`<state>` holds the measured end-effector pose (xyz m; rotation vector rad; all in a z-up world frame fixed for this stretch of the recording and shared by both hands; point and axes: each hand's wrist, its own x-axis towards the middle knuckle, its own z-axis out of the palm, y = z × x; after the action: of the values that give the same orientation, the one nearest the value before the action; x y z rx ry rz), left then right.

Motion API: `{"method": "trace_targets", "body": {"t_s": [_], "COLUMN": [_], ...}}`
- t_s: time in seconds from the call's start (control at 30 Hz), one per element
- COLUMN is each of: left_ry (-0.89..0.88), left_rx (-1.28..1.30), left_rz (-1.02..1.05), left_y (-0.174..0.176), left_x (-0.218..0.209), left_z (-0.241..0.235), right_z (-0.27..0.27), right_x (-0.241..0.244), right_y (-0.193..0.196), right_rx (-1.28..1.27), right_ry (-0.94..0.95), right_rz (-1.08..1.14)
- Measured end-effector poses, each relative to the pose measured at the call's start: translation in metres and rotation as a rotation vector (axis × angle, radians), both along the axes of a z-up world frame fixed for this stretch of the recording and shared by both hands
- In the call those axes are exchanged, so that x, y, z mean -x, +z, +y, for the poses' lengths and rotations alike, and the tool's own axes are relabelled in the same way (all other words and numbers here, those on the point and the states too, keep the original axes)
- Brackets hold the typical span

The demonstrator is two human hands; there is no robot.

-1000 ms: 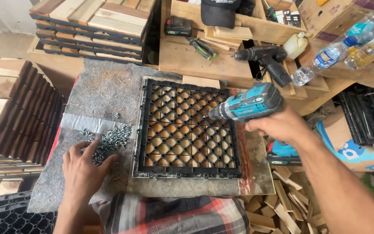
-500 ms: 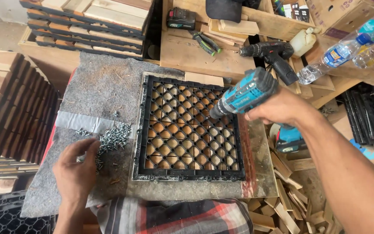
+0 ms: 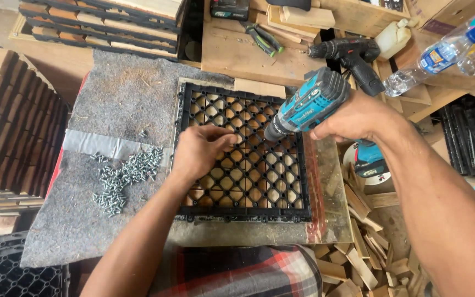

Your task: Assembling decorative wooden panels by placing wood blocks into a plastic grid and securing them with screws using a power drill.

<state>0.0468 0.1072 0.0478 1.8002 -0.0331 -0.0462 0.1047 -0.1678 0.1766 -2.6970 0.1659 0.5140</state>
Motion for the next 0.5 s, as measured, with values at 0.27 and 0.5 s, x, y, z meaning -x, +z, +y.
{"method": "trace_targets", "body": {"t_s": [0.27,0.5], "left_ry": [-0.001,0.070], "left_rx": [0.045,0.224], "left_rz": [0.093,0.169], "left_y": [-0.036,-0.012], "left_x": [-0.031,-0.017], "left_z": [-0.027,-0.032], "right_z": [0.008,0.032], "right_x": [0.006,0.061], "right_y": [0.007,0.035], "right_rx": [0.014,0.011], "right_ry": [0.026,0.100], "right_rz": [-0.029,-0.026]}}
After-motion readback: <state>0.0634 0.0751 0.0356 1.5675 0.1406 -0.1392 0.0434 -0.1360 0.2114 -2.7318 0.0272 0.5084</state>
